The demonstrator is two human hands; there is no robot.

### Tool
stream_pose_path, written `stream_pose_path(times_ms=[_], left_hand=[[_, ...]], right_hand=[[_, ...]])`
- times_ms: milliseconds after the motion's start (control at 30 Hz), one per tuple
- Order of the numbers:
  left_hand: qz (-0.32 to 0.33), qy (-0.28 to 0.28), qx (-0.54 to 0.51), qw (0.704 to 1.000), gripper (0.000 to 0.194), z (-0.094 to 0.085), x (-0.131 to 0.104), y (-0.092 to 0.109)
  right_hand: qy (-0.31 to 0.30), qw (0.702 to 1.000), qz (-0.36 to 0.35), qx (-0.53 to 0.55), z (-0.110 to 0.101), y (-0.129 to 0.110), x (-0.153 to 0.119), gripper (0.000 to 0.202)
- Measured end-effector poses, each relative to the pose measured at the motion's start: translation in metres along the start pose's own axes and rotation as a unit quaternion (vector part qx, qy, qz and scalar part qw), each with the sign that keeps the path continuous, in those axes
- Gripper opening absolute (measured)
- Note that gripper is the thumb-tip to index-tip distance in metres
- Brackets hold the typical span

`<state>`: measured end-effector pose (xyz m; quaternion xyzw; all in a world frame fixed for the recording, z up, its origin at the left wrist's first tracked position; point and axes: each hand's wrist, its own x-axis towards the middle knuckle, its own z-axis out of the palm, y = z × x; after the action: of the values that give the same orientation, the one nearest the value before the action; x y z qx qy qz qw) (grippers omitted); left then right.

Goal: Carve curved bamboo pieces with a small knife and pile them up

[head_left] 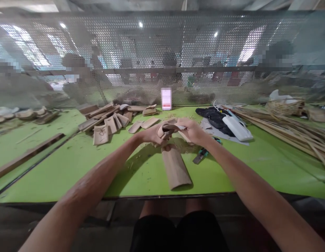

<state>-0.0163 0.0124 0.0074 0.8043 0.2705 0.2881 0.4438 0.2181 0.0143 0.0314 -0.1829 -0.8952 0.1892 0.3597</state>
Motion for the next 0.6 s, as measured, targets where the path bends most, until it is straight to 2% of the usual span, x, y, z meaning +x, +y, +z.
stream_pose_path(times_ms=[33,167,300,333,433,467,600], left_hand=[[0.000,-0.003,0.004,1.000,0.054,-0.0003,0.0000,0.0001],[-0.005,-0.033,0.025,0.999,0.044,-0.0009,0.0003,0.0000],[0.003,-0.026,0.031,0.999,0.044,-0.0001,0.0005,0.0015],[0.001,-0.024,0.031,0.999,0.047,-0.0001,0.0002,0.0018],[-0.002,-0.006,0.042,0.999,0.055,-0.0011,-0.0016,0.0010],[-0.001,0.000,0.047,0.999,0.055,-0.0016,-0.0022,0.0002],[0.001,-0.011,0.042,0.999,0.048,-0.0027,-0.0026,-0.0032]], right_hand=[[-0.002,1.000,0.003,0.003,0.0004,0.0007,-0.0002,0.032],[-0.071,0.993,0.060,0.072,0.0016,0.0021,-0.0015,0.023],[0.009,0.999,0.052,0.012,-0.0003,-0.0002,-0.0010,0.031],[0.000,0.998,0.053,0.014,-0.0009,-0.0016,-0.0009,0.034],[-0.094,0.991,0.063,0.069,-0.0020,-0.0053,-0.0018,0.034],[-0.098,0.990,0.061,0.078,-0.0020,-0.0056,-0.0025,0.034],[-0.003,0.995,0.065,0.078,0.0000,-0.0019,-0.0053,0.034]])
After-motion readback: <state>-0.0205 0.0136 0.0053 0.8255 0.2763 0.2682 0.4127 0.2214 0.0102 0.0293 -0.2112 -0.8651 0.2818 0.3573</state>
